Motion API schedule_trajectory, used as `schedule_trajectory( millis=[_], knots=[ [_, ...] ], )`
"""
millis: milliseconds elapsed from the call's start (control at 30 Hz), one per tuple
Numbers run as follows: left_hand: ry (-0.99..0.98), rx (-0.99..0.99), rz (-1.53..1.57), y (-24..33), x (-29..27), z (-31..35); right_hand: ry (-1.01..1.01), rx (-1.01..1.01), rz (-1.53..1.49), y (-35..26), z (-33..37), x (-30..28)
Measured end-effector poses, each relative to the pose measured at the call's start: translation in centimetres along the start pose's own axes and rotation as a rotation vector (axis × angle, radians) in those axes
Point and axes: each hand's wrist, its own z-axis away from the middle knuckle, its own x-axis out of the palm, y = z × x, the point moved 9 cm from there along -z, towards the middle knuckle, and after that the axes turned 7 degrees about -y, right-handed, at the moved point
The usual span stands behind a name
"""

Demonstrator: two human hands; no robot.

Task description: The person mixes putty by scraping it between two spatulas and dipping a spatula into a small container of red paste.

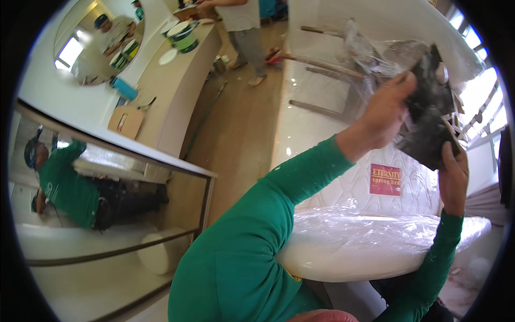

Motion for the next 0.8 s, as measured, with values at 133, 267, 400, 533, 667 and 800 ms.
schedule_trajectory(
  millis=[133,267,400,533,667,800],
  knots=[
    [-0.009,-0.029,-0.077,2.0,1.5,1.9,-0.059,0.095,-0.043,1.2,0.2,0.6],
    [0.058,-0.125,-0.251,3.8,1.3,5.2,-0.008,0.118,0.011,2.6,0.2,1.8],
    [-0.020,0.188,-0.869,15.0,4.1,8.3,-0.169,0.112,-0.095,2.3,-0.3,4.7],
    [-0.468,0.544,-0.566,26.5,12.0,14.5,-0.099,0.170,-0.090,4.8,-0.5,3.0],
    [-0.535,0.210,-0.359,26.6,5.2,21.5,-0.041,0.192,-0.019,7.7,-0.7,1.5],
    [-0.437,0.307,-0.261,27.8,8.7,22.0,-0.035,0.240,0.022,8.2,-0.7,0.6]
  ],
)
